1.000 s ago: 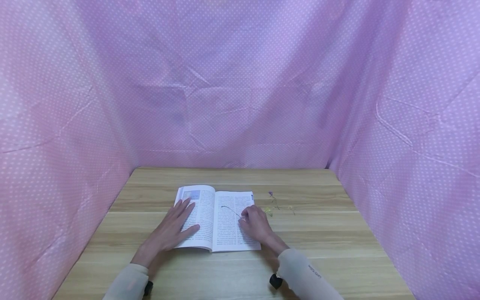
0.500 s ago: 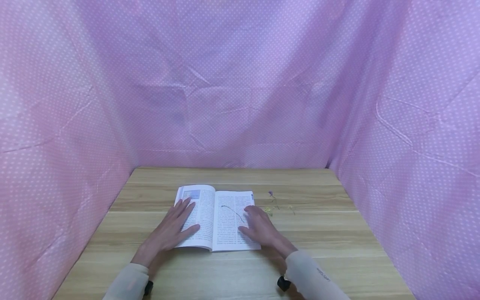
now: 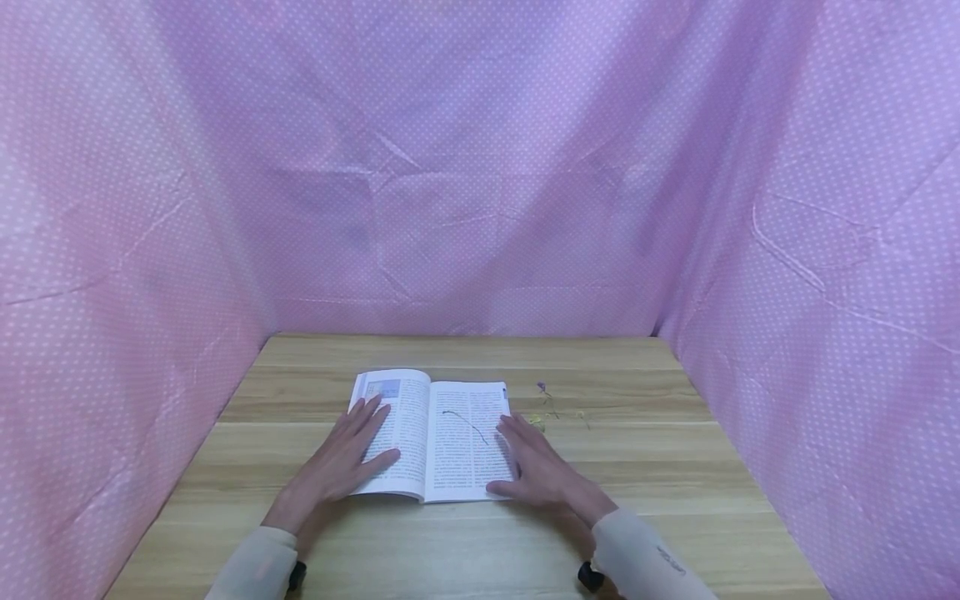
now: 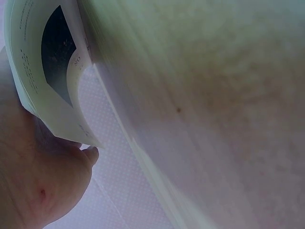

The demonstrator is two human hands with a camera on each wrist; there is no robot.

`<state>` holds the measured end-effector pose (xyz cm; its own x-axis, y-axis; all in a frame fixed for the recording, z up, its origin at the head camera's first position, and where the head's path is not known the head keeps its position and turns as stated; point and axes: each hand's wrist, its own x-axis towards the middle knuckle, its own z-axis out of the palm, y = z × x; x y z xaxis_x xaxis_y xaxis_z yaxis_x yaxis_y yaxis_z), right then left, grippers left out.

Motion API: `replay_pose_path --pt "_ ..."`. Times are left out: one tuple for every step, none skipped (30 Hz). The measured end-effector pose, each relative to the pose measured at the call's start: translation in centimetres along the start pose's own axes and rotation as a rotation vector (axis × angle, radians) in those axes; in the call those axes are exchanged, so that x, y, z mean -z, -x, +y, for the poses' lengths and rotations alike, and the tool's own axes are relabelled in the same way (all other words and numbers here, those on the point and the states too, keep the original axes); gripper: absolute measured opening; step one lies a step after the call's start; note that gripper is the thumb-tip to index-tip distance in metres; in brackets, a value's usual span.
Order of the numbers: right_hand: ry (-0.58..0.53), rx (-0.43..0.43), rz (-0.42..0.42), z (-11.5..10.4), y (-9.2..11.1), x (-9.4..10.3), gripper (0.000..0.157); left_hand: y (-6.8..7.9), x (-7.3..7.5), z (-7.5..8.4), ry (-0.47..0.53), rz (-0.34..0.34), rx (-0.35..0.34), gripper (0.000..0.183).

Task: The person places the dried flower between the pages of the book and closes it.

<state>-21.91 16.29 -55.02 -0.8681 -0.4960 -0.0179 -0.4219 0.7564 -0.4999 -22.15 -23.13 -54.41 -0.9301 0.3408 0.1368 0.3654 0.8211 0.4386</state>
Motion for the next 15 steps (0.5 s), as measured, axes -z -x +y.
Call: replay_pose_path --pt "0.01 0.006 -0.009 0.1 0.3 0.1 0.11 0.0 0.0 0.0 -0.001 0.0 0.0 0.09" --pt "0.025 0.014 -0.019 0.3 0.5 0.2 0.112 0.0 0.0 0.0 -0.003 -0.001 0.0 0.09" --pt "0.036 0.02 -0.026 0.4 0.7 0.2 0.113 0.0 0.0 0.0 -0.003 -0.002 0.001 0.09" --pt "0.045 0.026 -0.034 0.6 0.8 0.3 0.114 0.0 0.0 0.0 -0.005 -0.001 0.0 0.09" --pt "0.061 0.034 -0.04 0.7 1.0 0.3 0.115 0.0 0.0 0.0 -0.005 -0.003 0.001 0.09" --pt "0.07 0.039 -0.046 0.8 1.1 0.3 0.117 0.0 0.0 0.0 -0.004 -0.003 0.0 0.09" --pt "0.078 0.04 -0.052 1.0 1.2 0.3 0.117 0.0 0.0 0.0 -0.004 -0.004 0.0 0.09" --pt "0.077 0.044 -0.053 1.1 1.2 0.3 0.118 0.0 0.0 0.0 -0.004 -0.004 0.0 0.09" --pt "0.074 0.047 -0.055 1.2 1.3 0.3 0.118 0.0 0.0 0.1 -0.003 -0.003 0.0 0.09" --pt "0.075 0.051 -0.056 1.3 1.3 0.3 0.118 0.0 0.0 0.1 -0.002 -0.003 -0.001 0.09" --pt "0.074 0.053 -0.057 1.3 1.3 0.2 0.118 0.0 0.0 0.1 -0.001 -0.003 -0.001 0.09" --pt "0.071 0.052 -0.057 1.4 1.3 0.2 0.117 0.0 0.0 0.2 0.0 -0.002 -0.002 0.09" --pt "0.072 0.05 -0.057 1.5 1.4 0.2 0.117 0.1 0.0 0.2 0.002 -0.002 -0.002 0.09" --pt "0.071 0.048 -0.059 1.5 1.4 0.2 0.117 0.1 0.0 0.2 0.004 -0.002 -0.004 0.09" --pt "0.077 0.046 -0.06 1.5 1.4 0.1 0.117 0.1 0.0 0.2 0.006 -0.002 -0.006 0.09"
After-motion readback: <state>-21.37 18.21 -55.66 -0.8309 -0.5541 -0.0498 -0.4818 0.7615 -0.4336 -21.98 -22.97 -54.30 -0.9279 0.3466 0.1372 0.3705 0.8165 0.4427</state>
